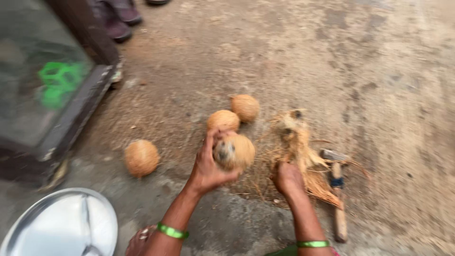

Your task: The person sits on the ground and peels the fibrous husks off several coconuts by hand. They use a hammer to strike the coconuts to loosen the husks and then pull the fibers away, leaving the cleaned coconuts on the floor.

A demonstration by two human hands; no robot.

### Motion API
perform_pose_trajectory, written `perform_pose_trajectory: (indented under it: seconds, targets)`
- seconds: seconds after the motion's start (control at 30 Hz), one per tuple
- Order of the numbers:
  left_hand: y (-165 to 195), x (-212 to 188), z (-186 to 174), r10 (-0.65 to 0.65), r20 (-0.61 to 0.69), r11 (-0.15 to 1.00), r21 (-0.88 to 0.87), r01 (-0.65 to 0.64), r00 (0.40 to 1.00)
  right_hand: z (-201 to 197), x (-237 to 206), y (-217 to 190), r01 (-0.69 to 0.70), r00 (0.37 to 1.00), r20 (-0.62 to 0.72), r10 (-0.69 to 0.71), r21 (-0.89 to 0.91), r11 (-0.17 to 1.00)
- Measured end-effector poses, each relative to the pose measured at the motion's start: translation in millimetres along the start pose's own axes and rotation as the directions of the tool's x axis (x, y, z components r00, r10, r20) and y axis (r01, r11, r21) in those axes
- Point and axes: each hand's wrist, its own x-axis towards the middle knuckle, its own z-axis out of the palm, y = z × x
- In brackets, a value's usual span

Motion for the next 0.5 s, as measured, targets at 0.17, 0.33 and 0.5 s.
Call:
perform_pose_trajectory:
  seconds: [0.17, 0.33, 0.5]
  targets:
    - [-53, 37, -47, -0.161, -0.315, 0.859, 0.422, 0.289, 0.936, -18, -27, -15, 0.051, 0.994, -0.107, -0.019, 0.299, 0.953]
    - [-108, 81, -80, -0.545, -0.363, 0.539, 0.539, 0.647, 0.756, -26, -31, -26, 0.011, 0.999, -0.034, 0.002, 0.37, 0.929]
    - [-116, 83, -88, -0.633, -0.306, 0.543, 0.479, 0.69, 0.711, -15, -25, -18, 0.042, 0.999, 0.005, -0.047, 0.393, 0.919]
